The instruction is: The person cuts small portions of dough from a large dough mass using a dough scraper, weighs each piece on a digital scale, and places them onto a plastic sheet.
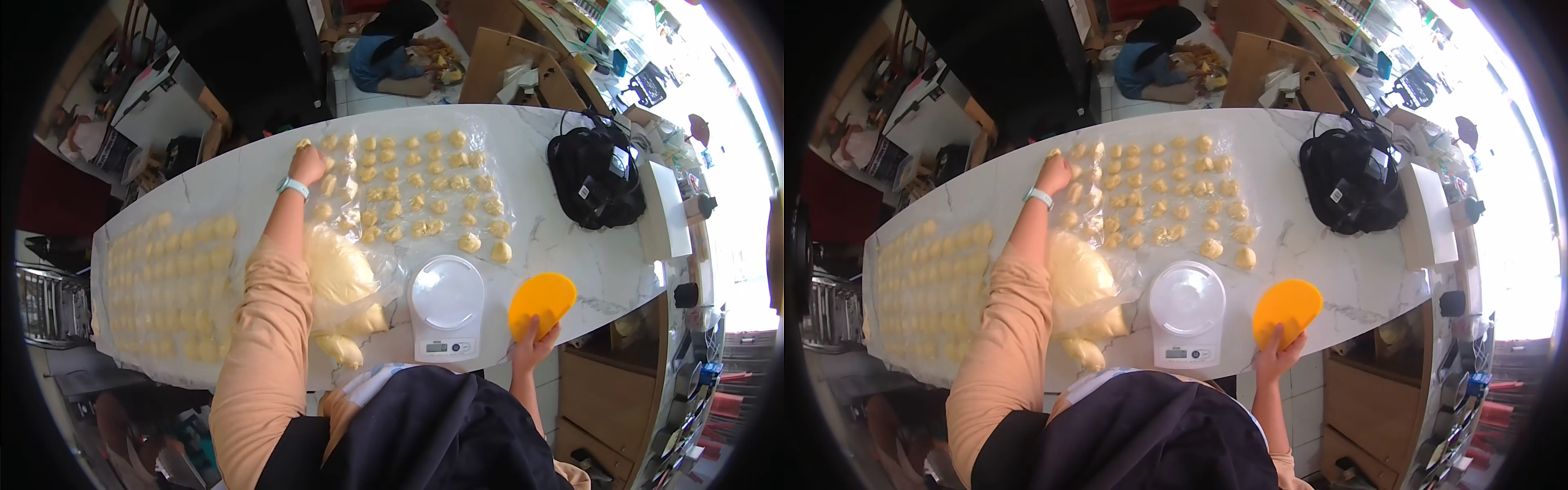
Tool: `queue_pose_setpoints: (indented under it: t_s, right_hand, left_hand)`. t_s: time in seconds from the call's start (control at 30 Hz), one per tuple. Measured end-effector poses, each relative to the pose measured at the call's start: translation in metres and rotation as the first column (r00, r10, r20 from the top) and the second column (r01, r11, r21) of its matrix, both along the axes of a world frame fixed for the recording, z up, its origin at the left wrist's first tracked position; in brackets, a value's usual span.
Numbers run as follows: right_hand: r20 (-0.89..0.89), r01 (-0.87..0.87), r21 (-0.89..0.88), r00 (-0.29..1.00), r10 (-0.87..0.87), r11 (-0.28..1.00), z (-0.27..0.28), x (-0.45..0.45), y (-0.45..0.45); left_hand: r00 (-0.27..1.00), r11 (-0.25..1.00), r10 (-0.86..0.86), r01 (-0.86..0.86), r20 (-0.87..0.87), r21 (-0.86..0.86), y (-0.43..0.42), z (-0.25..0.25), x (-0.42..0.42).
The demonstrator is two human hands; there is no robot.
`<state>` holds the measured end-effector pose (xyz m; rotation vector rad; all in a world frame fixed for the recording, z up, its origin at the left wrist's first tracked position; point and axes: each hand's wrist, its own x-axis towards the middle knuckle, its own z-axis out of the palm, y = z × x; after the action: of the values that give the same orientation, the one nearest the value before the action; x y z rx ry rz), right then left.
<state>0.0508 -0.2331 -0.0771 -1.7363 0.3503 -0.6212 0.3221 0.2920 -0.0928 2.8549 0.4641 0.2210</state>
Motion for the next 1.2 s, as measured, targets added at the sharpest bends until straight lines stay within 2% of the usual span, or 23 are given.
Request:
queue_pose_setpoints:
  t_s: [0.07, 0.17, 0.2, 0.27, 0.3, 0.4, 0.5, 0.6, 0.7, 0.8, 0.9, 1.0, 1.07, 1.13, 1.17, 1.2]
  right_hand:
    - [0.033, -0.014, 0.071, 0.999, 0.012, 0.997, -0.003, -0.002, 0.0]
    - [-0.043, 0.016, -0.049, 0.999, -0.018, 0.999, -0.011, -0.004, -0.007]
    - [-0.035, 0.014, -0.047, 0.999, -0.016, 0.999, -0.009, -0.002, -0.005]
    - [-0.02, 0.013, -0.042, 1.0, -0.014, 0.999, -0.004, -0.001, -0.001]
    - [-0.031, 0.007, -0.044, 0.999, -0.009, 0.999, -0.004, -0.002, -0.001]
    - [-0.049, -0.002, -0.036, 0.999, 0.0, 0.999, -0.004, -0.003, -0.004]
    - [-0.042, -0.01, -0.025, 0.999, 0.009, 1.0, -0.003, -0.002, -0.002]
    - [-0.044, -0.003, -0.077, 0.999, 0.0, 0.997, -0.004, -0.004, -0.003]
    - [0.0, -0.002, -0.075, 1.0, 0.002, 0.997, -0.008, -0.003, -0.006]
    - [0.001, -0.028, -0.052, 1.0, 0.028, 0.998, -0.002, -0.006, -0.002]
    - [0.008, -0.049, -0.059, 0.999, 0.049, 0.997, 0.008, -0.004, 0.0]
    - [0.011, -0.064, -0.063, 0.998, 0.065, 0.996, 0.008, -0.005, 0.001]
    - [-0.032, -0.068, -0.089, 0.997, 0.065, 0.994, 0.012, -0.006, 0.002]
    - [-0.056, -0.083, -0.149, 0.996, 0.075, 0.985, 0.009, -0.006, -0.004]
    - [-0.069, -0.094, -0.178, 0.994, 0.082, 0.98, 0.005, -0.005, -0.007]
    - [-0.007, -0.104, -0.005, 0.995, 0.104, 0.995, -0.001, -0.001, -0.012]
  left_hand:
    - [0.963, 0.995, -0.08, 0.061, 0.257, 0.078, 0.007, -0.006, 0.003]
    - [0.76, 0.968, -0.229, 0.115, 0.608, 0.222, 0.019, 0.004, 0.004]
    - [0.843, 0.994, -0.101, 0.11, 0.528, 0.014, 0.018, 0.006, 0.003]
    - [0.957, 0.922, 0.094, 0.02, 0.275, -0.386, 0.014, 0.008, 0.001]
    - [0.958, 0.928, 0.091, 0.017, 0.273, -0.371, 0.011, 0.011, 0.0]
    - [0.894, 0.839, 0.12, 0.141, 0.432, -0.526, 0.0, 0.016, -0.004]
    - [0.913, 0.881, 0.216, -0.03, 0.346, -0.472, -0.004, 0.021, -0.005]
    - [0.93, 0.938, 0.255, -0.172, 0.265, -0.302, -0.003, 0.014, -0.011]
    - [0.93, 0.952, 0.243, -0.175, 0.276, -0.249, -0.001, 0.011, -0.013]
    - [0.947, 0.946, 0.198, -0.117, 0.252, -0.302, 0.005, 0.015, -0.017]
    - [0.961, 0.974, 0.196, -0.169, 0.193, -0.15, 0.013, 0.026, -0.031]
    - [0.894, 0.914, 0.383, -0.329, 0.232, -0.24, 0.036, 0.027, -0.049]
    - [0.898, 0.885, 0.366, -0.255, 0.243, -0.389, 0.055, 0.028, -0.069]
    - [0.856, 0.934, 0.262, -0.109, 0.446, -0.34, 0.026, 0.064, -0.118]
    - [0.84, 0.893, 0.239, 0.006, 0.487, -0.449, 0.007, 0.088, -0.148]
    - [0.816, 0.831, 0.228, 0.121, 0.531, -0.543, -0.015, 0.107, -0.181]
